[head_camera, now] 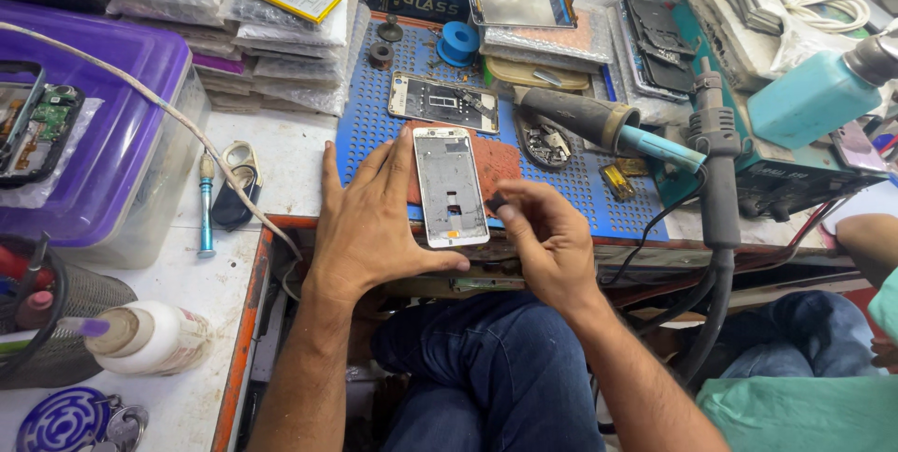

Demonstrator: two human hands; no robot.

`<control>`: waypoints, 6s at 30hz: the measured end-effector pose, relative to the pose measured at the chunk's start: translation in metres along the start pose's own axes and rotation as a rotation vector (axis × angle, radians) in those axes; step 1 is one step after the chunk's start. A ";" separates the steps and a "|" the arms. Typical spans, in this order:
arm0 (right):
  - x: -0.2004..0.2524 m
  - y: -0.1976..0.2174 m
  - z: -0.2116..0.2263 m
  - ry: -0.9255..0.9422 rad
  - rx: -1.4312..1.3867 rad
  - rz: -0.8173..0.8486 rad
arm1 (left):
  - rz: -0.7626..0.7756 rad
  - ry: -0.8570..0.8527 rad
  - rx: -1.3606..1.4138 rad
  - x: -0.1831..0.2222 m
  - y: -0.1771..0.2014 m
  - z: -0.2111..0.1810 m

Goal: The person cleans the inside of a white smartphone chassis using a small brush and a screwdriver. They then wipe the interior with a cloth and use a heat gun on the device.

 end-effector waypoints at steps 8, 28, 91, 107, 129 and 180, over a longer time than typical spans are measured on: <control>0.031 -0.011 -0.016 -0.189 0.084 -0.223 | -0.185 -0.165 0.120 0.015 0.005 0.005; 0.188 -0.020 -0.005 -0.388 -0.588 -0.203 | -0.447 0.190 2.476 0.131 -0.038 -0.092; 0.156 0.023 0.036 -0.269 -0.138 0.735 | -0.320 0.451 2.859 0.174 -0.041 -0.042; 0.101 -0.006 0.138 0.762 0.475 0.754 | 0.023 0.530 2.878 0.181 -0.040 -0.061; 0.083 -0.005 0.155 1.032 0.585 0.706 | -0.079 0.606 2.790 0.178 -0.042 -0.065; 0.119 0.026 0.086 0.752 0.709 0.365 | -0.067 0.632 2.576 0.184 -0.030 -0.074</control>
Point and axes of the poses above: each hand's wrist, its own x-axis away from the middle knuckle, its own y-axis out of the back of the hand, z = x × y, the point moved 5 cm from there along -x, towards the middle knuckle, and after that the axes turned 11 degrees about x, right-handed, at the moved point
